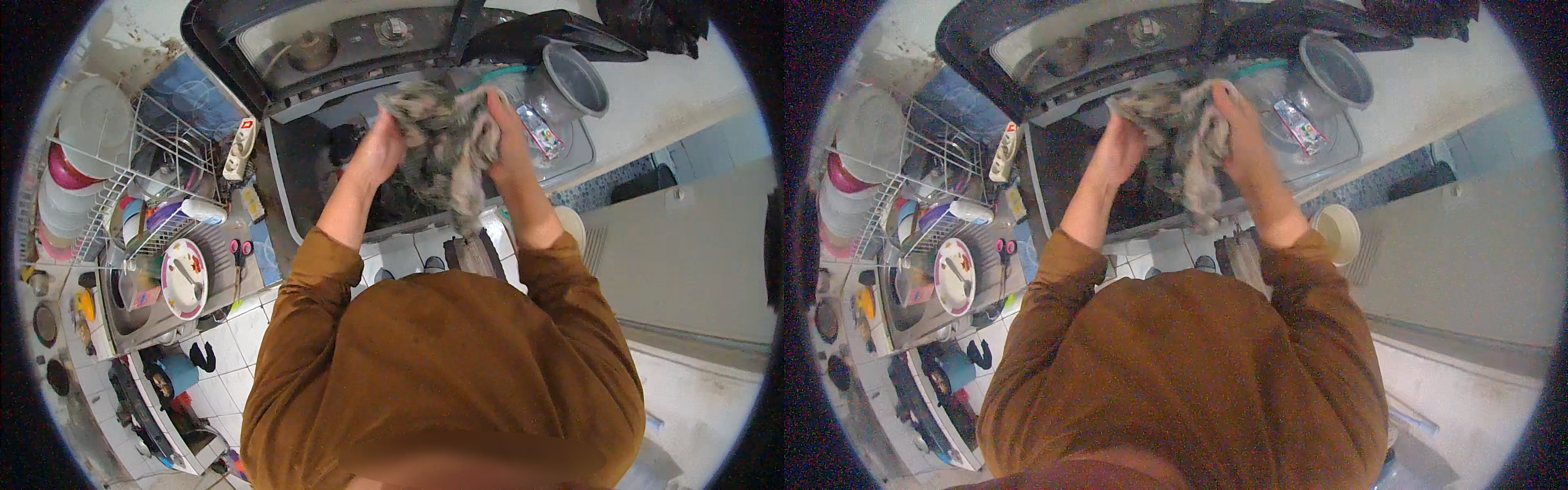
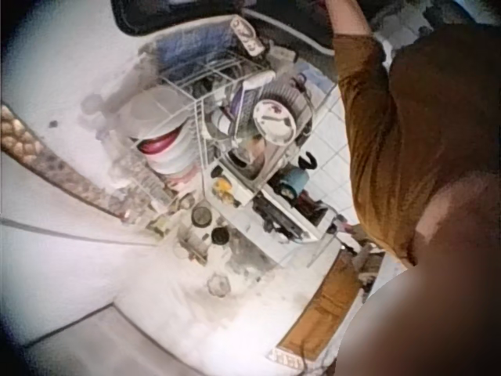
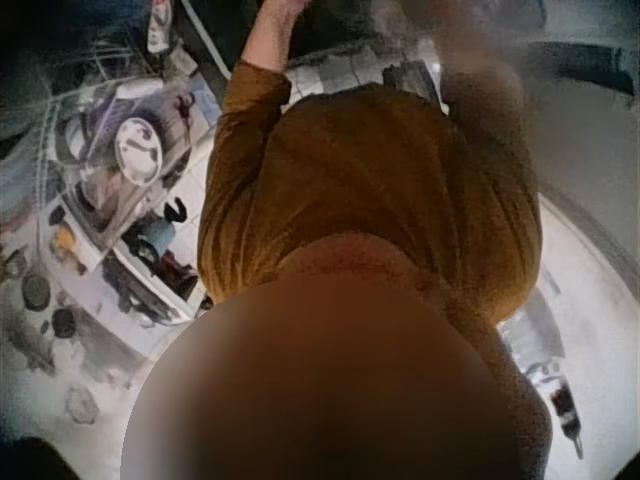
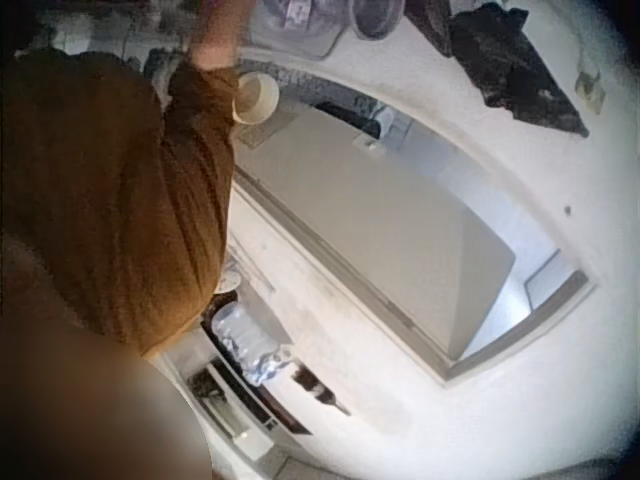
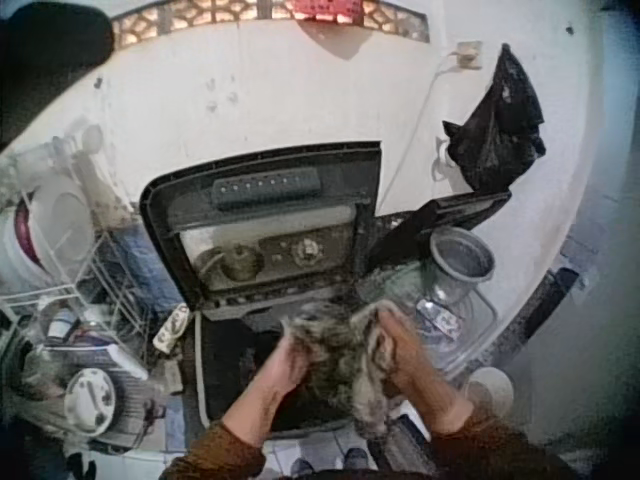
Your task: The person washes several pieces of clothing by hand in a top-loading washing machine. They repeatedly submerge, agitate, and wring out the garments in soapy water, then close the machine lid and turn the control dial.
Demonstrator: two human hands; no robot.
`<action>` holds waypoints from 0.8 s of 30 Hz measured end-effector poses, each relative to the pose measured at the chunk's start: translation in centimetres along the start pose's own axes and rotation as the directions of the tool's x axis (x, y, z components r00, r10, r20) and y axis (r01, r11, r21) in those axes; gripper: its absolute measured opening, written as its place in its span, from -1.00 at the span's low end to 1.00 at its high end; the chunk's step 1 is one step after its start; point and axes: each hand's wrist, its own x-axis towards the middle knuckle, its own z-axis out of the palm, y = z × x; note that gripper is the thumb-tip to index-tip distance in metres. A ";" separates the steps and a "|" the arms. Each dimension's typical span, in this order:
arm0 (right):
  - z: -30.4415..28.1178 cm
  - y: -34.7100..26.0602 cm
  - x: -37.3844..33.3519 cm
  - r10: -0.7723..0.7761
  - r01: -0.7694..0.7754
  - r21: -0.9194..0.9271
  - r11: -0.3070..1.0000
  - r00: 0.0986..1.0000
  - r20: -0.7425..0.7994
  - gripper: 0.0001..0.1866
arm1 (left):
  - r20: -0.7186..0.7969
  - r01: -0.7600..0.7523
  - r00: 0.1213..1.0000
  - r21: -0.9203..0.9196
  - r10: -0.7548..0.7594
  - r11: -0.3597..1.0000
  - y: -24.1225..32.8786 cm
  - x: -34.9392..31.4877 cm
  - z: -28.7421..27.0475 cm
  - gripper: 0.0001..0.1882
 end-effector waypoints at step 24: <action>-6.3 0.4 -6.9 -0.389 0.441 -0.876 0.197 0.855 0.344 -0.56 | -0.137 0.230 0.962 -0.054 -0.235 0.972 -5.1 0.2 5.9 -0.57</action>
